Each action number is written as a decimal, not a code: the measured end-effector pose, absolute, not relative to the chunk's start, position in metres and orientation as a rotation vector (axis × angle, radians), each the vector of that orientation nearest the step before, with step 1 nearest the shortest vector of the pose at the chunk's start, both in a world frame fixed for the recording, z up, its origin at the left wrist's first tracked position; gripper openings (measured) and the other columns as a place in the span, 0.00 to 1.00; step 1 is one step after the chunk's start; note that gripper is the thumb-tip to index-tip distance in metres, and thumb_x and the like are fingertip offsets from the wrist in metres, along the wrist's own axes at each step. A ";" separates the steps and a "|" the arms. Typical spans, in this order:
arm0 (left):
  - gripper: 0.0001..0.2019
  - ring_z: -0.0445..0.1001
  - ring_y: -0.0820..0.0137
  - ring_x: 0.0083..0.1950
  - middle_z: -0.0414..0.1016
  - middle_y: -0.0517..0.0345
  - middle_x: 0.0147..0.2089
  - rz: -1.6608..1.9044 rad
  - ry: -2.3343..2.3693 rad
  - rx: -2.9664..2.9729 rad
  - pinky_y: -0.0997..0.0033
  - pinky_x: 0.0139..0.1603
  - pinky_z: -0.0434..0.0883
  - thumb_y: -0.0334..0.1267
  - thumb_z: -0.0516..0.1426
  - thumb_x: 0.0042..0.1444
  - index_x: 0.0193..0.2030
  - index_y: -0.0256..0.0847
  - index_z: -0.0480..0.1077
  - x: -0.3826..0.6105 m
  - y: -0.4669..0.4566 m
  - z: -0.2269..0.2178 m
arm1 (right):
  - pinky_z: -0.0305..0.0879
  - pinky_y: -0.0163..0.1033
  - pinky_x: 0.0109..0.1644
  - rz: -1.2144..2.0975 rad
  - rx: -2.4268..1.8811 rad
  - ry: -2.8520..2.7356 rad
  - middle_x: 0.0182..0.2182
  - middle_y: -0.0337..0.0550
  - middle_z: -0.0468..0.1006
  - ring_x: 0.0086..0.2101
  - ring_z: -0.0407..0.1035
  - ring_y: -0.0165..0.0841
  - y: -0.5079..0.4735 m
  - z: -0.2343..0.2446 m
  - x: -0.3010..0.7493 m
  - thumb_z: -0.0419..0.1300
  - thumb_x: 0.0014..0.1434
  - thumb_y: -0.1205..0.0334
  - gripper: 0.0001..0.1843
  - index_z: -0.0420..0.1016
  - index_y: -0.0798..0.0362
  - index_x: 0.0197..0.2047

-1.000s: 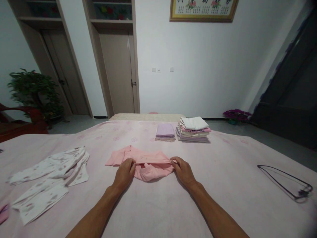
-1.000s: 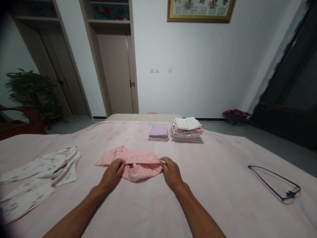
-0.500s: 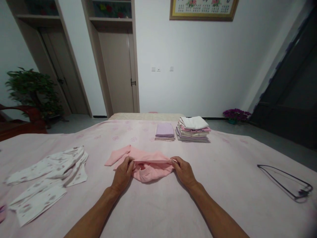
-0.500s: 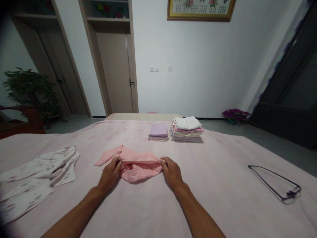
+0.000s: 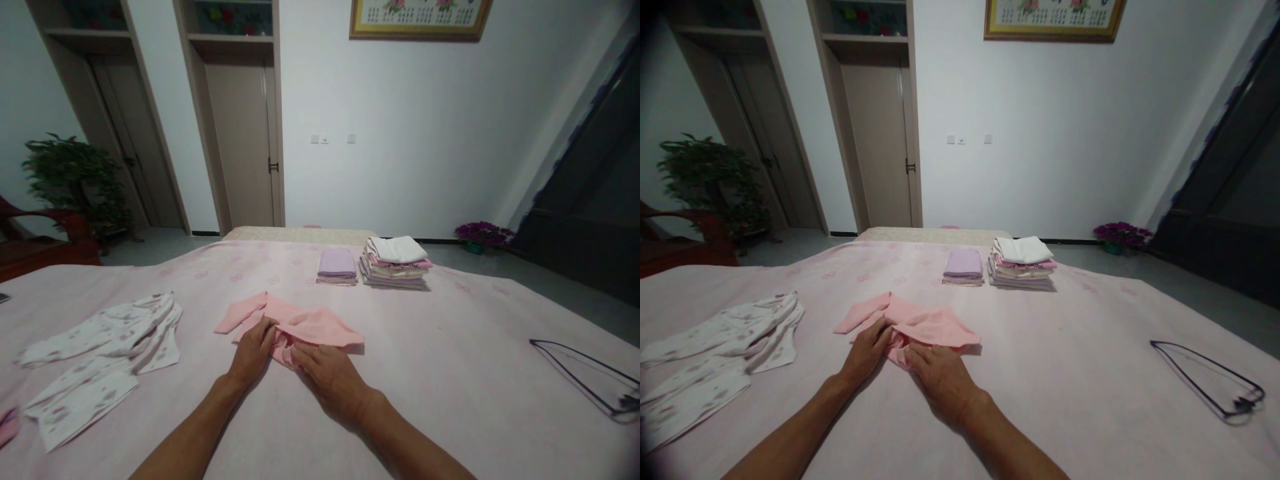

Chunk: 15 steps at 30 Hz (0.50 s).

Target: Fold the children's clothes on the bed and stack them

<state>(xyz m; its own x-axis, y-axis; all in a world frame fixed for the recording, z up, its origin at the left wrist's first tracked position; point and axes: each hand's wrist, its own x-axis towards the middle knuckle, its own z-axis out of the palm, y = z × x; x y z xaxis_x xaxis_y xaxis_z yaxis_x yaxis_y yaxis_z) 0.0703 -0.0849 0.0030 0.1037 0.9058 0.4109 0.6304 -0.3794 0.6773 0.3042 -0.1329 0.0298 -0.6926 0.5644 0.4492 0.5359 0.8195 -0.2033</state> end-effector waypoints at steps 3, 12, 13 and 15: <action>0.13 0.77 0.65 0.44 0.80 0.57 0.41 1.152 1.518 2.048 0.67 0.48 0.69 0.44 0.47 0.67 0.42 0.45 0.71 0.070 -0.085 0.004 | 0.68 0.44 0.50 0.020 -1.009 -2.507 0.54 0.53 0.75 0.46 0.71 0.39 -0.130 0.023 0.300 0.53 0.68 0.64 0.24 0.62 0.51 0.66; 0.12 0.77 0.65 0.43 0.80 0.57 0.41 1.215 1.541 2.008 0.68 0.46 0.68 0.44 0.49 0.66 0.43 0.44 0.72 0.070 -0.087 0.004 | 0.64 0.39 0.43 0.055 -1.139 -2.479 0.43 0.44 0.76 0.40 0.71 0.37 -0.118 0.018 0.317 0.58 0.59 0.68 0.19 0.73 0.46 0.54; 0.13 0.77 0.65 0.43 0.81 0.57 0.41 1.252 1.570 1.974 0.67 0.46 0.68 0.44 0.49 0.66 0.43 0.44 0.72 0.070 -0.086 0.004 | 0.64 0.39 0.43 0.043 -1.114 -2.448 0.42 0.44 0.76 0.39 0.70 0.37 -0.117 0.019 0.322 0.57 0.59 0.68 0.16 0.75 0.48 0.49; 0.13 0.77 0.64 0.44 0.81 0.56 0.43 1.341 1.626 1.896 0.67 0.47 0.69 0.45 0.49 0.66 0.44 0.44 0.73 0.069 -0.086 0.003 | 0.64 0.39 0.45 0.049 -1.062 -2.328 0.40 0.45 0.76 0.39 0.70 0.36 -0.112 0.021 0.336 0.56 0.58 0.68 0.11 0.76 0.50 0.43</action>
<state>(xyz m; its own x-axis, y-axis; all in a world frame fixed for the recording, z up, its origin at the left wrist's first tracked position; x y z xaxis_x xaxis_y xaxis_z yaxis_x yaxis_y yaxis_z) 0.0686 -0.0856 0.0030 -0.0795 0.8920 0.4451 0.6065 -0.3111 0.7317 0.3359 -0.1122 0.0208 -0.5193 0.7034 0.4853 0.6824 0.6832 -0.2600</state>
